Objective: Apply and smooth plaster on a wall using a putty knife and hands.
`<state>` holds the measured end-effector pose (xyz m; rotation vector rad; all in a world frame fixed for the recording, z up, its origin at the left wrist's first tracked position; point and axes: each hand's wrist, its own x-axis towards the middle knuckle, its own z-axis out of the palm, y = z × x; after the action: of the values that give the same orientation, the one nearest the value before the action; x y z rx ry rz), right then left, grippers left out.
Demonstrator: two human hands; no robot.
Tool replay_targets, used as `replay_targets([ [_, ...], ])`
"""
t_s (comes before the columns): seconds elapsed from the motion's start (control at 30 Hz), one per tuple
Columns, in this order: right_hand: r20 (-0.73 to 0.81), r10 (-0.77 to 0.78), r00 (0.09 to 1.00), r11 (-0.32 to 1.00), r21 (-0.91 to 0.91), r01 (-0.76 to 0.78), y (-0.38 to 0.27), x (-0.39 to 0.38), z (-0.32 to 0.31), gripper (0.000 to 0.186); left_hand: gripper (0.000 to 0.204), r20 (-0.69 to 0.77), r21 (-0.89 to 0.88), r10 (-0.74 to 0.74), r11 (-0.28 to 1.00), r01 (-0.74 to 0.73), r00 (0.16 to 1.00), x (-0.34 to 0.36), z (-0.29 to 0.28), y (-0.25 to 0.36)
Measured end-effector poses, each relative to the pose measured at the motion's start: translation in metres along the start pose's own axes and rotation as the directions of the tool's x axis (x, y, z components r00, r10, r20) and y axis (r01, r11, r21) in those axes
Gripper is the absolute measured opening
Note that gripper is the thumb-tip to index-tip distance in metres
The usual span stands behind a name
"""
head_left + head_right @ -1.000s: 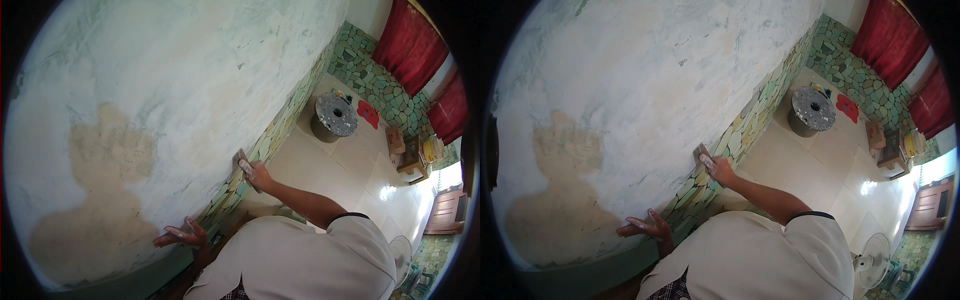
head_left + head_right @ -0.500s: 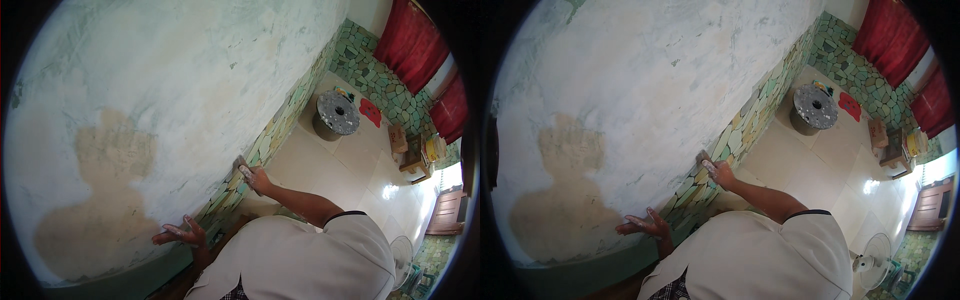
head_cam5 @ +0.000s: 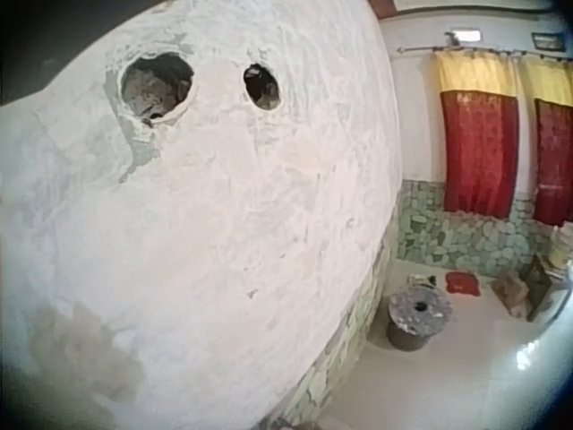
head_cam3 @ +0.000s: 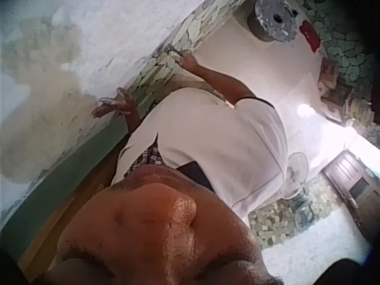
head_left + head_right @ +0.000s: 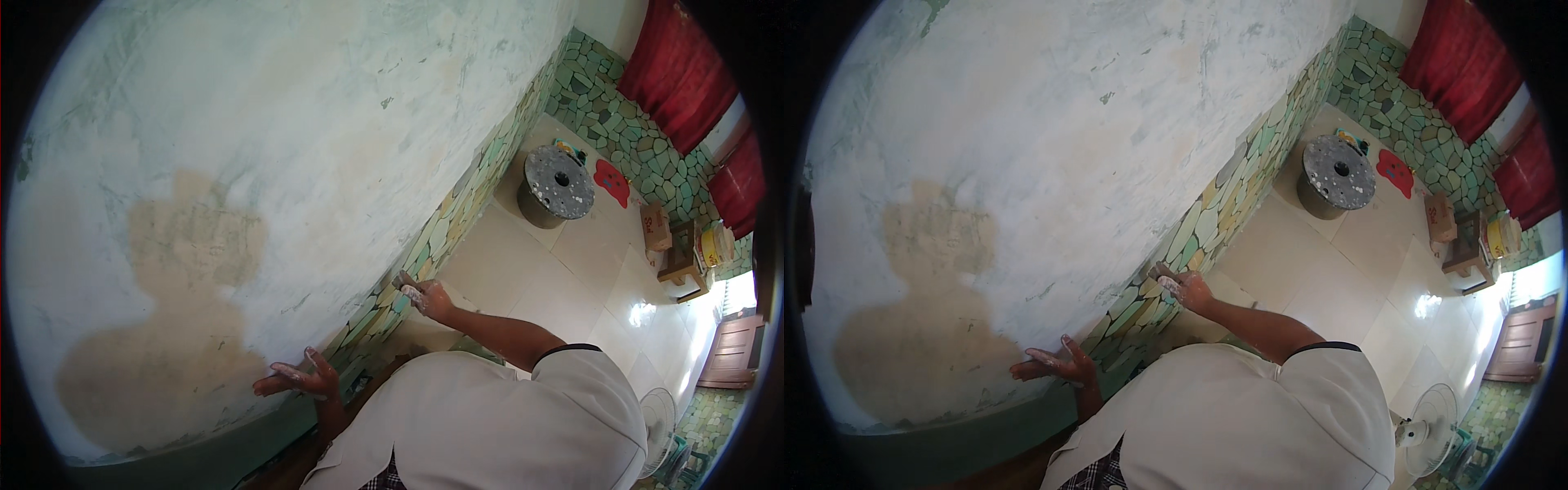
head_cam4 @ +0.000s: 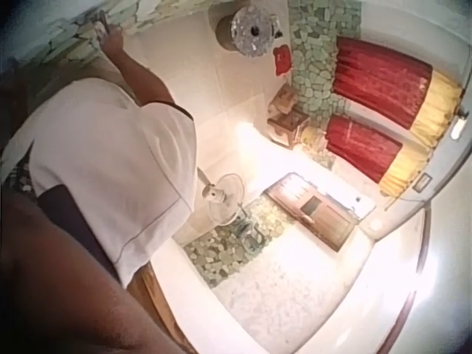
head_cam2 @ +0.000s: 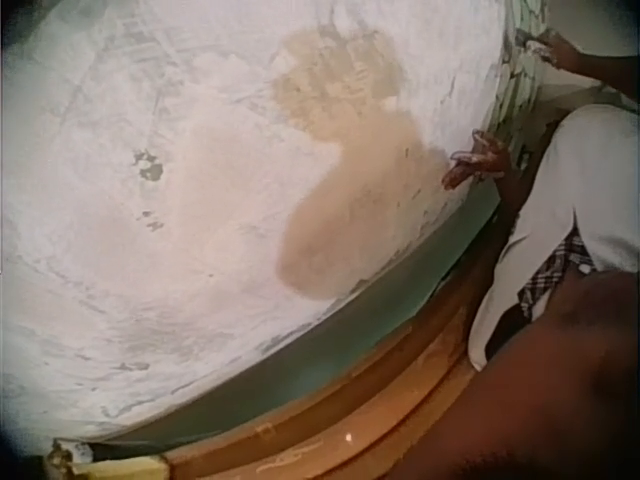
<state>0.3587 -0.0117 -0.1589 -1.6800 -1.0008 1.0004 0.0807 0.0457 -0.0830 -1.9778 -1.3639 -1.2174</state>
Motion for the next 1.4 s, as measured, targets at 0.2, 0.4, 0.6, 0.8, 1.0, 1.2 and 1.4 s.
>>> replay_targets([
  [0.2, -0.107, -0.279, 0.954, 0.958, -0.093, 0.27, -0.018, 0.045, 0.004, 0.054, 0.08, -0.045, 0.003, 0.003, 1.0, -0.003, 0.999, -0.001, 0.007, 0.001],
  [0.4, -0.134, -0.182, 0.974, 0.983, -0.023, 0.18, 0.008, 0.019, 0.014, 0.055, 0.08, -0.029, 0.008, 0.017, 1.0, -0.016, 0.999, 0.003, 0.003, 0.005],
  [0.6, -0.15, -0.4, 0.904, 0.91, -0.185, 0.372, -0.015, 0.044, 0.022, 0.055, 0.08, -0.019, -0.004, -0.004, 1.0, 0.004, 1.0, 0.0, 0.002, 0.004],
  [0.8, -0.148, -0.434, 0.889, 0.899, -0.137, 0.416, 0.013, 0.025, 0.023, 0.043, 0.08, -0.025, -0.041, -0.014, 0.999, 0.013, 1.0, 0.001, 0.005, 0.006],
  [1.0, -0.094, -0.21, 0.973, 0.962, 0.16, 0.223, -0.06, 0.023, 0.024, 0.049, 0.08, -0.022, -0.022, 0.007, 1.0, -0.007, 1.0, -0.001, 0.005, 0.0],
  [1.2, -0.108, -0.138, 0.984, 0.979, 0.135, 0.153, -0.03, 0.012, 0.032, 0.051, 0.08, -0.022, -0.028, 0.004, 1.0, -0.004, 1.0, 0.001, 0.005, 0.002],
  [1.4, -0.082, -0.19, 0.978, 0.922, 0.326, 0.207, -0.096, 0.019, 0.029, 0.064, 0.08, -0.017, -0.012, 0.021, 1.0, -0.022, 1.0, -0.002, 0.003, -0.002],
])
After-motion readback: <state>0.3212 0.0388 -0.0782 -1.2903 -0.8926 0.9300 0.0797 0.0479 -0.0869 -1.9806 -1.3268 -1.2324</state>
